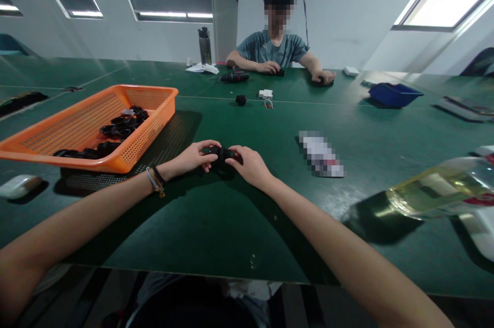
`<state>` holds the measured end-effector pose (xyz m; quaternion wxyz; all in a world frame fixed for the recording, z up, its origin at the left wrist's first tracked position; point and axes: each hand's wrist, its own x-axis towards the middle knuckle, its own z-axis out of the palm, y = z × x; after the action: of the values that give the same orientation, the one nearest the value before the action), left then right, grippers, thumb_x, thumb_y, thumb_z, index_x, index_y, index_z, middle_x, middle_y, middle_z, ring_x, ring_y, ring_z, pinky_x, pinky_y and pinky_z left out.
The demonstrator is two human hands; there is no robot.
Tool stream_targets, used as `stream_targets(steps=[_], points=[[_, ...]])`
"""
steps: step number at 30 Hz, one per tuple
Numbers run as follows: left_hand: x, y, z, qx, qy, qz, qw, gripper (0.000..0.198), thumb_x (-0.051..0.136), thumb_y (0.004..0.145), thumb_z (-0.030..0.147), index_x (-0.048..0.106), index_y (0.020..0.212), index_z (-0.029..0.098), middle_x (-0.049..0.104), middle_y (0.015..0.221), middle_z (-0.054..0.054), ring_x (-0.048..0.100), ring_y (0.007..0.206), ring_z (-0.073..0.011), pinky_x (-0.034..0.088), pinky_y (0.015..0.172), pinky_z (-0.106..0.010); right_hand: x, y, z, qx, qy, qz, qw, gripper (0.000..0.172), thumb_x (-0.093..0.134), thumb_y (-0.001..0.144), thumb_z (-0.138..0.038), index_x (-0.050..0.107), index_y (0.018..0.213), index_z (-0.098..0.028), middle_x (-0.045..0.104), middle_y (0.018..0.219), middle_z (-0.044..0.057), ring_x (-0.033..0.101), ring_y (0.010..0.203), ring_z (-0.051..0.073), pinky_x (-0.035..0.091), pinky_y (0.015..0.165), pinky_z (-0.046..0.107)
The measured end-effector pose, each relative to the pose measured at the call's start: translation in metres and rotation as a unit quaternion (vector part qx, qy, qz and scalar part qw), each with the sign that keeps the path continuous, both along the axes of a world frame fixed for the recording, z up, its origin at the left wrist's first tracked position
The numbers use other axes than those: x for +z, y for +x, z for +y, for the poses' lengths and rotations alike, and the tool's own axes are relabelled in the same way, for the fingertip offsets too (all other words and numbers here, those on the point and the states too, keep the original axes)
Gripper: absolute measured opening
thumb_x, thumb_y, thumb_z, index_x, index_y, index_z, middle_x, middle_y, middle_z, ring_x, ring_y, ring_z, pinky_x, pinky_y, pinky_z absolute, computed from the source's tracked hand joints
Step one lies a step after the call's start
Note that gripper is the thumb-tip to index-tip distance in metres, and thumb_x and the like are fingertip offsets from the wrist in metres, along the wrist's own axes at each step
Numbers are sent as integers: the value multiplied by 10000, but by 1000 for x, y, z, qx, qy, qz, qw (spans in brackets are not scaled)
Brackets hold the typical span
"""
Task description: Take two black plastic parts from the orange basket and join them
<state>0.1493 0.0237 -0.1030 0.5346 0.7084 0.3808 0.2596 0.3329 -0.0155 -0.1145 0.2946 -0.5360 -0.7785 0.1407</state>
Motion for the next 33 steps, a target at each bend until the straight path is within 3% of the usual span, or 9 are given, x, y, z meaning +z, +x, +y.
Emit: stream_targets(steps=[33], points=[[2,1,-3,2,7,3,1000,311,570,719,168,509,1023,137,538,912,-39,526,426,-5,462,421,-138,3,-1,0,-14,-11,-38,999,216,487,801,-267,595,952,-157,585,703,29,498,622,128,369,586,249]])
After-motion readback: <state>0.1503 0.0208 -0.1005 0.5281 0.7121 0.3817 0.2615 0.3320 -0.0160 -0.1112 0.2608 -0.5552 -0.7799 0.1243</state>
